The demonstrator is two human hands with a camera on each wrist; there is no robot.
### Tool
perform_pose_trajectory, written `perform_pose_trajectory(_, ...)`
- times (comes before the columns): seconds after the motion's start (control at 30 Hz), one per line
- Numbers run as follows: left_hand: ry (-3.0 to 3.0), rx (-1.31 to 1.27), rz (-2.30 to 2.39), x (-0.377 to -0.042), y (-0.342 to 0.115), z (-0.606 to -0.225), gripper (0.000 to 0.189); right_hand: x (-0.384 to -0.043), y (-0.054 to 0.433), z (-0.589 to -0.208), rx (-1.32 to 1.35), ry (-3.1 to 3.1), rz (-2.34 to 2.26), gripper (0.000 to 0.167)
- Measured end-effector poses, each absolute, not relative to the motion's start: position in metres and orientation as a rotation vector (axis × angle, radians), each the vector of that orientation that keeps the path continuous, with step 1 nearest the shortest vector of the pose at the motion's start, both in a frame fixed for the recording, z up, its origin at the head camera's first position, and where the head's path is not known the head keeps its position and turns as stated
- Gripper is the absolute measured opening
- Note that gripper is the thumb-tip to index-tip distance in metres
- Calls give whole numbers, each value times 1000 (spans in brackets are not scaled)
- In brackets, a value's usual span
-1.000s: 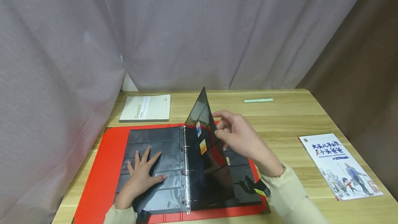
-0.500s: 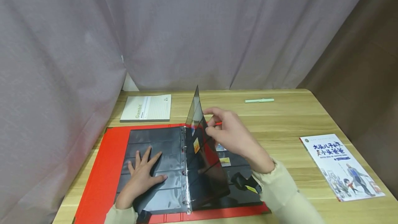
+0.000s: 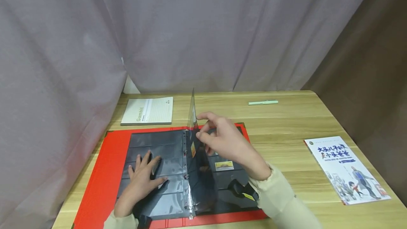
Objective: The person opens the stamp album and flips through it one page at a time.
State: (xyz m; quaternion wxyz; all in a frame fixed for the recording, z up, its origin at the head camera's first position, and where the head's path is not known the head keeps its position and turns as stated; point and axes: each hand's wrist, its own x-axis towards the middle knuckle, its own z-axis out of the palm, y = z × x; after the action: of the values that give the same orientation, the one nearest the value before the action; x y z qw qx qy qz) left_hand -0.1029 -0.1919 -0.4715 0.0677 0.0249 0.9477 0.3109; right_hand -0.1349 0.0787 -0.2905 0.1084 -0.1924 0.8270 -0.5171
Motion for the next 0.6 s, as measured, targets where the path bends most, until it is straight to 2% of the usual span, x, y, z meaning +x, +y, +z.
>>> perform_pose_trajectory(0.3, 2933, 248, 1263, -75, -179, -431, 71, -126, 73, -295, -702, 2326, -1503, 50)
perform_pose_trajectory(0.5, 2909, 484, 1505, -54, -162, -404, 65, -125, 71, -297, -730, 2291, -1535, 50)
perform_pose_trajectory(0.6, 2839, 664, 1600, -48, -153, -393, 69, -125, 70, -298, -741, 2293, -1529, 49)
